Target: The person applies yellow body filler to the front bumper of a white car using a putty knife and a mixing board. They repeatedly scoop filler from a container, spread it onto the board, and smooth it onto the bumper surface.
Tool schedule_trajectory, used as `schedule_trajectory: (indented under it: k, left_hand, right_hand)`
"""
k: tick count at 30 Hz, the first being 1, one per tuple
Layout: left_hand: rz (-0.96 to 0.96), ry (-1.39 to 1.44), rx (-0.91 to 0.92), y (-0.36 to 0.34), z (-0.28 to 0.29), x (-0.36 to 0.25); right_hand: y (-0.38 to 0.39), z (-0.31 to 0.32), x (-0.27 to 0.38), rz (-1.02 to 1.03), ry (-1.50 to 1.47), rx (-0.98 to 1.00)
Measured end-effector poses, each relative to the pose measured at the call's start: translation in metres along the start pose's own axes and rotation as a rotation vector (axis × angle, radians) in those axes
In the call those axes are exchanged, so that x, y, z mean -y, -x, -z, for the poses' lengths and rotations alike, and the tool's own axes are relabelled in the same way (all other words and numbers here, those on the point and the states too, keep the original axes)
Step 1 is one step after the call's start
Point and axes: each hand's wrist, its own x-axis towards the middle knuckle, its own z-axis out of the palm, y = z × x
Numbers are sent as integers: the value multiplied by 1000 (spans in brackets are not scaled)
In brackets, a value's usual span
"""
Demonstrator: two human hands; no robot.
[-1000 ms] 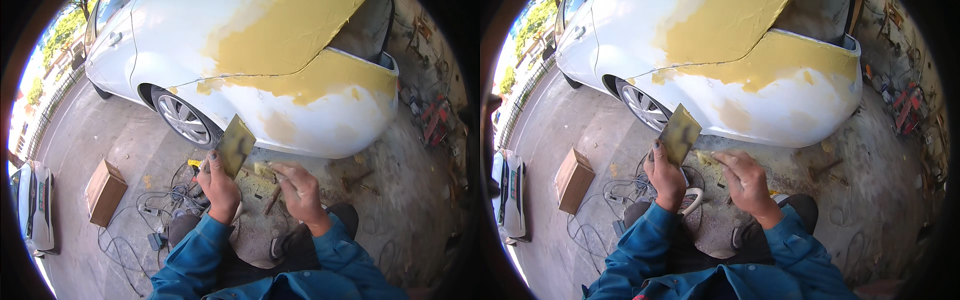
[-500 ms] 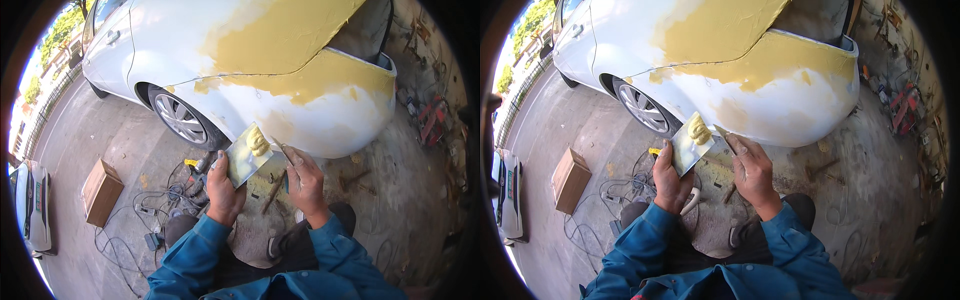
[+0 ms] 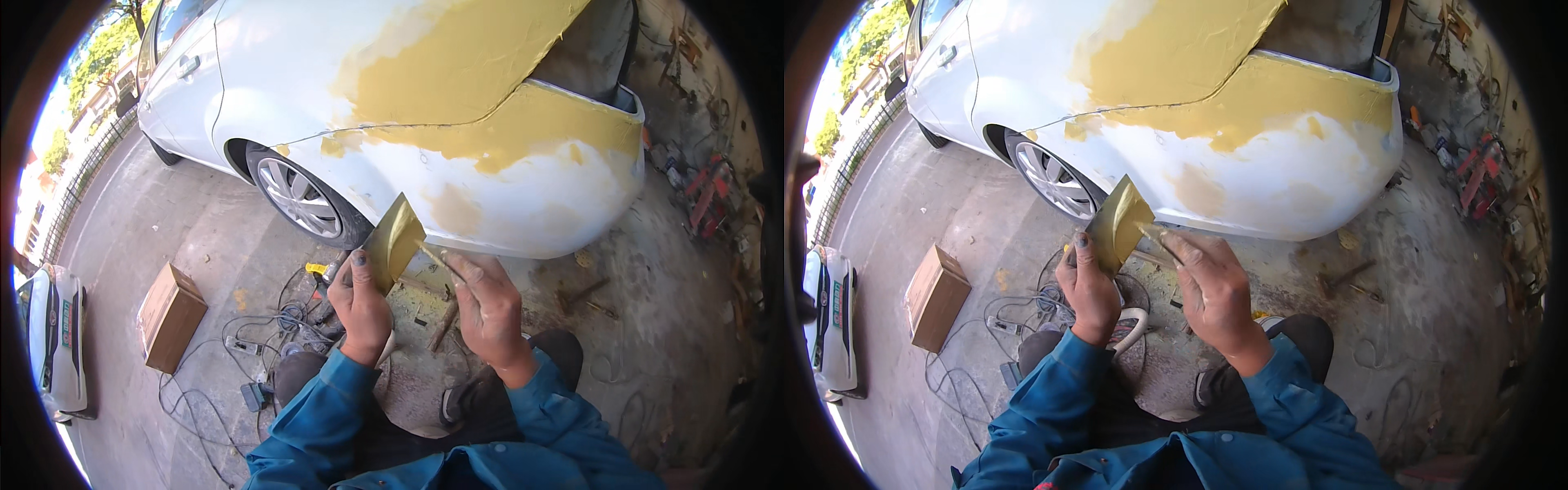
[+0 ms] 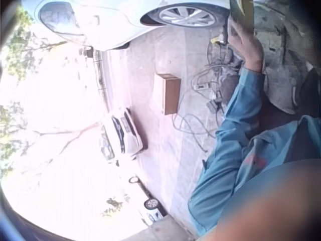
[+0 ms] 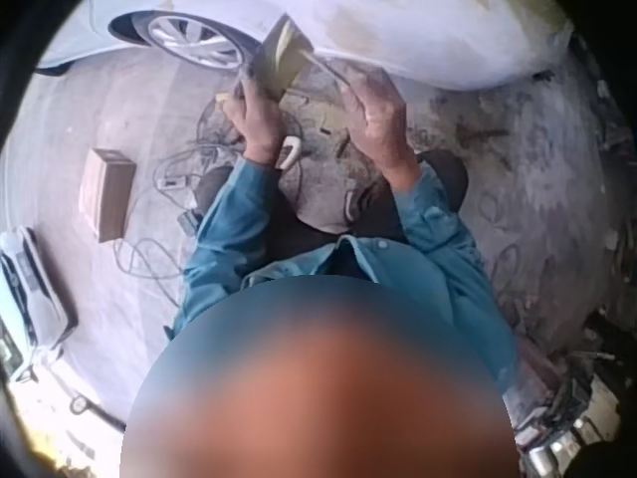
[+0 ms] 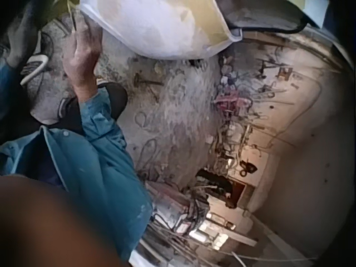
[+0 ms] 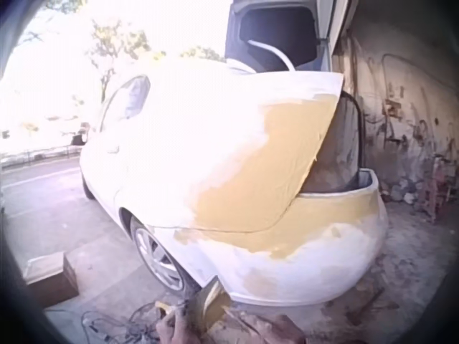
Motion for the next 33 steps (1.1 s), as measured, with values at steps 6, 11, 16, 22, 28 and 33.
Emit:
schedule_trajectory:
  k: [6,11,16,22,28,33]
  left_hand:
    - [-264,-153,127,16,-14,1]
    - [-124,-135,55,11,-1,-10]
    - [146,387,74,4,-4,-5]
    - [530,757,134,15,-13,12]
    - [578,822,69,4,-3,19]
    - [473,757,73,8,-10,12]
  right_hand:
    - [-2,-12,0,39,-44,22]
    - [24,-7,-7,-2,-100,255]
    - [-2,20,-8,-289,-328,-97]
    - [-9,-4,-5,-159,-313,-126]
    - [14,10,-38,-48,163,152]
    - [-11,15,-5,57,186,-50]
